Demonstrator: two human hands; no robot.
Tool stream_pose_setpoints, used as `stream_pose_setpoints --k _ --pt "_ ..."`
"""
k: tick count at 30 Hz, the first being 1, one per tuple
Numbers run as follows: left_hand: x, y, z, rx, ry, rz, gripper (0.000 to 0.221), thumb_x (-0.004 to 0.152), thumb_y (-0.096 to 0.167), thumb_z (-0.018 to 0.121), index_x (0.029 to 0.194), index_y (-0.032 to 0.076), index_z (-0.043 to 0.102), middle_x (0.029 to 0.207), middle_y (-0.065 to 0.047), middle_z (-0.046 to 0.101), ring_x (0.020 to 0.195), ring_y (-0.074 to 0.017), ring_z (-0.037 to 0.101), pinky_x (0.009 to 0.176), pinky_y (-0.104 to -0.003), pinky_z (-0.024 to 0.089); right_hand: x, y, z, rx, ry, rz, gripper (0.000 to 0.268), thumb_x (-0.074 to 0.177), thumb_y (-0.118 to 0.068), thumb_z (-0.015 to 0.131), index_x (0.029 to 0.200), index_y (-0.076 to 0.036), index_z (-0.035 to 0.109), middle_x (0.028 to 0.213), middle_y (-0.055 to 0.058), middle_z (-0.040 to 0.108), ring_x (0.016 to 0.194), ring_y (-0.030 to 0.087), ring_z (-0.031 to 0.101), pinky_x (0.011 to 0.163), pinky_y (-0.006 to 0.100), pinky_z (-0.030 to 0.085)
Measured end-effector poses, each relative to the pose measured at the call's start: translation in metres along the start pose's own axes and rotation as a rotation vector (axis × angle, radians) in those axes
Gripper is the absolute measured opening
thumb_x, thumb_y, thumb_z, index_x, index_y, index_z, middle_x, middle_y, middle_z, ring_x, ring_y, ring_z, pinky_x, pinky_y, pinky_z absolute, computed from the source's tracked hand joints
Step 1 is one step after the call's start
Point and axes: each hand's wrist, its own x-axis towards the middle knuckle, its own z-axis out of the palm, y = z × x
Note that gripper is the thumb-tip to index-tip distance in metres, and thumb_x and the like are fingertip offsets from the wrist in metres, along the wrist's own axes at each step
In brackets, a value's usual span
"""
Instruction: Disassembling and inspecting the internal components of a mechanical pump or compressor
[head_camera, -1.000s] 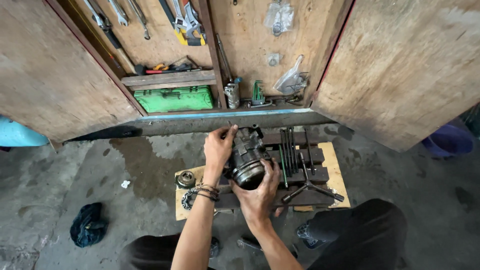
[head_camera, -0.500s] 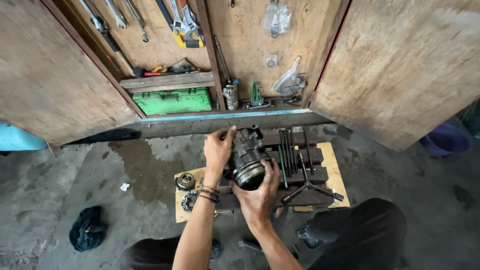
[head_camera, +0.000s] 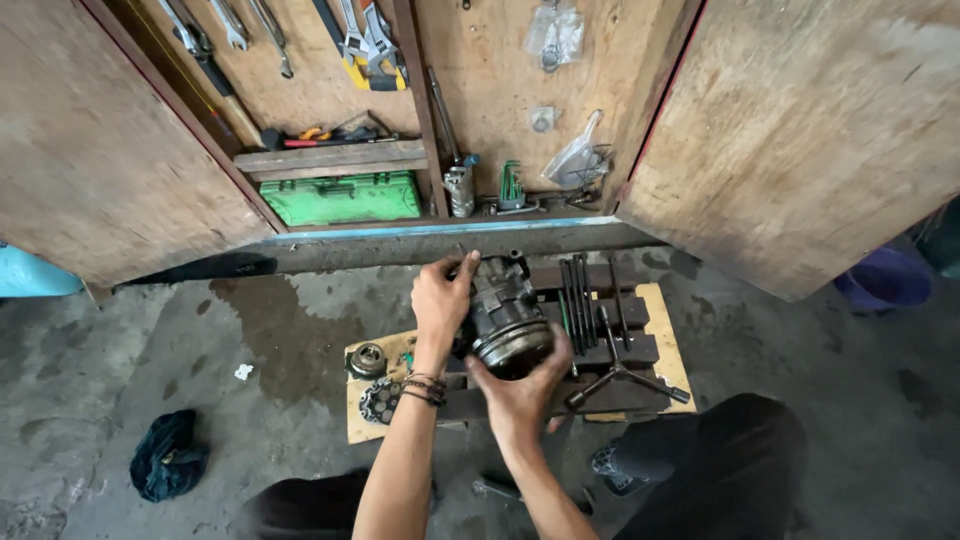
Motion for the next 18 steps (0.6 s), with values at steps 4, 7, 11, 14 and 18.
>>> stream_pose_setpoints --k 4,7,11,14,18 --pt "-0.005 0.006 -0.004 -0.058 0.014 0.022 0.048 0.09 0.052 0.066 0.1 0.008 0.08 0.079 -0.012 0.078 0.068 -0.0332 0.072 0.065 -0.042 0.056 0.0 0.013 0.005 0.237 -0.025 0.341 0.125 0.055 -0.026 0.097 0.151 0.001 0.021 0.142 0.024 0.039 0.126 0.035 0.048 0.108 0.045 0.04" --pt "-0.005 0.008 -0.005 -0.052 0.015 0.028 0.05 0.09 0.054 0.066 0.099 0.007 0.08 0.079 -0.011 0.078 0.068 -0.0329 0.073 0.065 -0.041 0.056 0.007 -0.001 0.002 0.43 -0.063 0.546 0.119 0.059 -0.019 0.092 0.151 -0.003 0.019 0.136 0.022 0.049 0.117 0.031 0.058 0.098 0.039 0.048" --pt "-0.007 0.009 -0.007 -0.062 0.02 0.05 0.049 0.09 0.053 0.066 0.104 0.008 0.08 0.093 -0.01 0.08 0.079 -0.0329 0.076 0.07 -0.04 0.057 0.005 0.003 0.005 0.772 -0.018 0.591 0.1 0.06 0.01 0.086 0.14 -0.008 0.028 0.124 0.018 0.056 0.102 0.027 0.064 0.087 0.035 0.056" --pt "-0.004 0.005 -0.003 -0.053 0.031 0.043 0.048 0.089 0.053 0.067 0.103 0.009 0.08 0.089 -0.01 0.08 0.075 -0.0321 0.075 0.067 -0.04 0.057 0.007 -0.006 0.001 0.648 -0.017 0.595 0.102 0.058 0.001 0.089 0.139 -0.007 0.027 0.124 0.017 0.056 0.103 0.026 0.063 0.09 0.035 0.053" --pt "-0.004 0.005 -0.004 -0.051 0.03 0.069 0.053 0.089 0.056 0.066 0.102 0.006 0.079 0.092 -0.012 0.08 0.078 -0.0338 0.076 0.069 -0.041 0.057 0.008 -0.008 0.0 0.656 0.003 0.625 0.099 0.057 0.006 0.086 0.138 -0.008 0.031 0.124 0.017 0.058 0.103 0.026 0.064 0.091 0.036 0.054"
